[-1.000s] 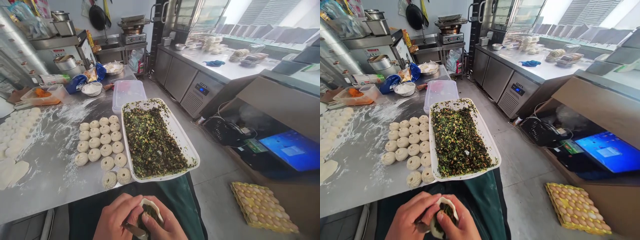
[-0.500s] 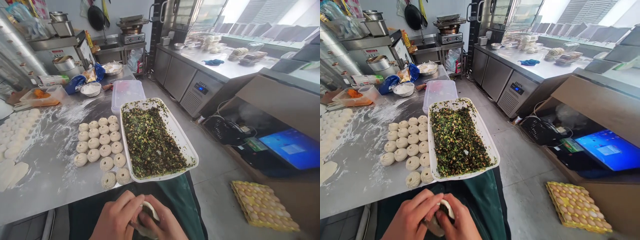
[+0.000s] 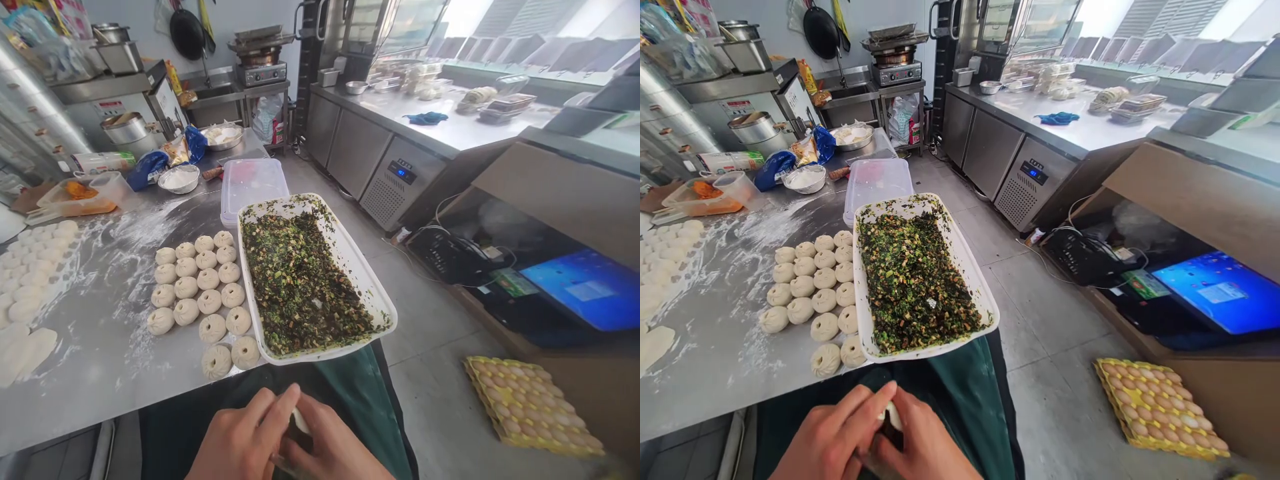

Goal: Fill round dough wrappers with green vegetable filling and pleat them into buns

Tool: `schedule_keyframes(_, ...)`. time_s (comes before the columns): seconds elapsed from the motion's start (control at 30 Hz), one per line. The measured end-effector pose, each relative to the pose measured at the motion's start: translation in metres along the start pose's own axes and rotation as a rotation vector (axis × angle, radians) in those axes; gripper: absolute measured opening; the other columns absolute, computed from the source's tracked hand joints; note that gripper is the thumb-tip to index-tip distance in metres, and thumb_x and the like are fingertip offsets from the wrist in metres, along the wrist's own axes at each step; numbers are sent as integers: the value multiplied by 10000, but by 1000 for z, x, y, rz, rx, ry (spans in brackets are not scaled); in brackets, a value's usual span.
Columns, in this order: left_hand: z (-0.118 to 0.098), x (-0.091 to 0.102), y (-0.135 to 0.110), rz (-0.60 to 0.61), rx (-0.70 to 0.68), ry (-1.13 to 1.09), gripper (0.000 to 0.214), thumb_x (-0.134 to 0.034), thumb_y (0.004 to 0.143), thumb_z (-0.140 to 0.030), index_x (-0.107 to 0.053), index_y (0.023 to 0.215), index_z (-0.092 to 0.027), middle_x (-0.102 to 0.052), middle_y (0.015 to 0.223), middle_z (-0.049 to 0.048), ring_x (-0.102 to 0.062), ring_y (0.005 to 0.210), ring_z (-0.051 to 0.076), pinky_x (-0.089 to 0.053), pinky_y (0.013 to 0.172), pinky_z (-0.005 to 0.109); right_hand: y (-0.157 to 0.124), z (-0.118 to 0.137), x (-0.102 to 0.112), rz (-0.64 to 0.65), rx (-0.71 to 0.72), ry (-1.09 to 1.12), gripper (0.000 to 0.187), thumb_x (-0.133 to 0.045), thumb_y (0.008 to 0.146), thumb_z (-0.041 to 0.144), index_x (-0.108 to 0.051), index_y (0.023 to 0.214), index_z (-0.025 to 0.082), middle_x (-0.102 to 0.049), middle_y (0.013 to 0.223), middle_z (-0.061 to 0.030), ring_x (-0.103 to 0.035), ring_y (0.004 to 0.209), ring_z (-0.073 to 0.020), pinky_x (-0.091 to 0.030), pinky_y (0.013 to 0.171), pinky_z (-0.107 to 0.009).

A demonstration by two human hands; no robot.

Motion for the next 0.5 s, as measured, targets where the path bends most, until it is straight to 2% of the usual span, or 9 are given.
schedule_keyframes(0.07, 4, 2, 0, 30, 45, -31, 362, -381, 1003, -122, -583, 1294, -197, -653, 929, 41, -676, 640, 155, -525, 536, 254, -1, 4, 1, 48, -4, 99, 211, -773, 826, 298, -736, 1009, 200, -740, 926, -36, -614, 868, -258, -457, 735, -289)
schedule_keyframes(0.17, 11, 8, -1, -11, 140, -122, 246, -415, 1055, -170, -633, 1146, -239, -637, 896, 19, -687, 688, 141, -543, 610, 231, -3, 3, 2, 54, -34, 249, 332, -735, 898, 420, -694, 1145, 202, -716, 959, -40, -601, 882, -246, -472, 771, -303)
schedule_keyframes(0.27, 11, 11, -2, -84, 134, -130, 258, -466, 1070, -190, -605, 1281, -243, -665, 981, 28, -715, 761, 132, -565, 677, 213, -4, 2, 2, 36, -11, 314, 351, -695, 937, 493, -684, 1121, 194, -689, 945, -39, -577, 867, -225, -468, 791, -308)
schedule_keyframes(0.33, 9, 10, -2, -103, 105, -124, 292, -458, 1070, -180, -584, 1328, -230, -673, 1025, 42, -723, 785, 133, -573, 694, 210, -3, 2, -1, 85, 16, 324, 372, -707, 930, 513, -672, 1124, 198, -682, 969, -41, -575, 885, -225, -468, 814, -317)
schedule_keyframes(0.4, 7, 9, -2, -112, 97, -131, 241, -436, 1072, -175, -616, 1226, -215, -667, 973, 40, -721, 773, 137, -572, 679, 213, -3, 2, -3, 117, 22, 312, 377, -703, 932, 525, -653, 1120, 202, -673, 970, -38, -568, 878, -218, -463, 813, -319)
schedule_keyframes(0.5, 4, 11, 1, -135, 82, -122, 216, -406, 1069, -156, -608, 1017, -213, -626, 838, 20, -692, 694, 141, -554, 621, 222, -1, -2, -3, 94, -20, 258, 322, -653, 968, 507, -624, 1077, 205, -648, 900, -17, -548, 814, -200, -444, 755, -307)
Point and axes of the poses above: each hand's wrist, its own y-axis towards the middle knuckle, its own x-axis out of the back of the hand, z = x × y, the point moved 6 cm from there along y, towards the middle knuckle
